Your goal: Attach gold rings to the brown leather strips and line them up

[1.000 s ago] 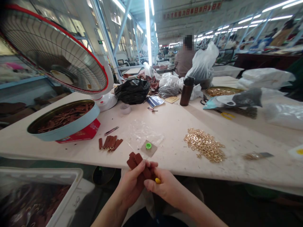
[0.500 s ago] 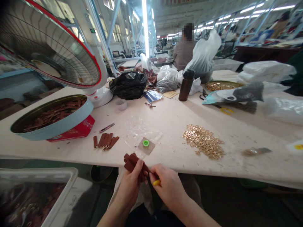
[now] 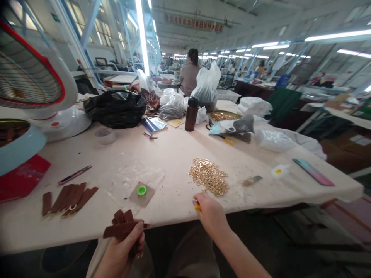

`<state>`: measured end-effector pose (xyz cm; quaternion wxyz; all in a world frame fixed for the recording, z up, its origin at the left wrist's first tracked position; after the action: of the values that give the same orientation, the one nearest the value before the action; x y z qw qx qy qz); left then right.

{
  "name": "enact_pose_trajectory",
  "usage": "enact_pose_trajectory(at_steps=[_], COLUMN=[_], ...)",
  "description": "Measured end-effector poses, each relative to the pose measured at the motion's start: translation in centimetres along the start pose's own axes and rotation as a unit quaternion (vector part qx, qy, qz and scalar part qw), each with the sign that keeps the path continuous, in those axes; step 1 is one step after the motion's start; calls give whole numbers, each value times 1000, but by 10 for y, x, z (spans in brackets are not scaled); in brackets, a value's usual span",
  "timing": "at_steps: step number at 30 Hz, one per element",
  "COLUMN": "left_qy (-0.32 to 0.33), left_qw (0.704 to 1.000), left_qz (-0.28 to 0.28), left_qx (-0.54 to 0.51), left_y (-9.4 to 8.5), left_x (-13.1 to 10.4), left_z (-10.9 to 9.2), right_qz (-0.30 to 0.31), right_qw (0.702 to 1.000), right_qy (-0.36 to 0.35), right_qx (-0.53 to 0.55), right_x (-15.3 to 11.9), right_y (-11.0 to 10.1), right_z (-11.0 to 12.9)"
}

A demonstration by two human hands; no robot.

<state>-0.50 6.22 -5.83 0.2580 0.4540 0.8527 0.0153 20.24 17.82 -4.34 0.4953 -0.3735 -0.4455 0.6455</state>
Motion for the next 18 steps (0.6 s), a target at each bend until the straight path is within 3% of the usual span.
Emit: enact_pose_trajectory(at_steps=[3,7,14,18], left_qy=[-2,12,17,43], left_qw=[1000,1000,999,999], left_qz=[-16,-24,-19,-4], left_qx=[3,15,27,9], left_y=[4,4,-5,6], left_x=[0,1,-3,-8], left_z=[3,6,9,-5], right_qz=[-13,-2,-17,0], right_qw=[998,998,999,995], right_qy=[49,51,28,-30], right_qx=[-21,-23,10,93], right_x=[24,41,32,5], right_y=[-4,3,-4,-15], right_z=[-37,-49,-41,-4])
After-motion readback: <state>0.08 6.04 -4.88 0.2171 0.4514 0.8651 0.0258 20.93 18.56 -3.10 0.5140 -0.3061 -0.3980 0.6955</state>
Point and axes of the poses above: each hand's wrist, its own x-axis towards the middle knuckle, its own y-axis out of the palm, z = x × y, the point moved 4 cm from there along x, towards the middle knuckle, and after that the axes turned 7 degrees about y, right-handed, at the moved point
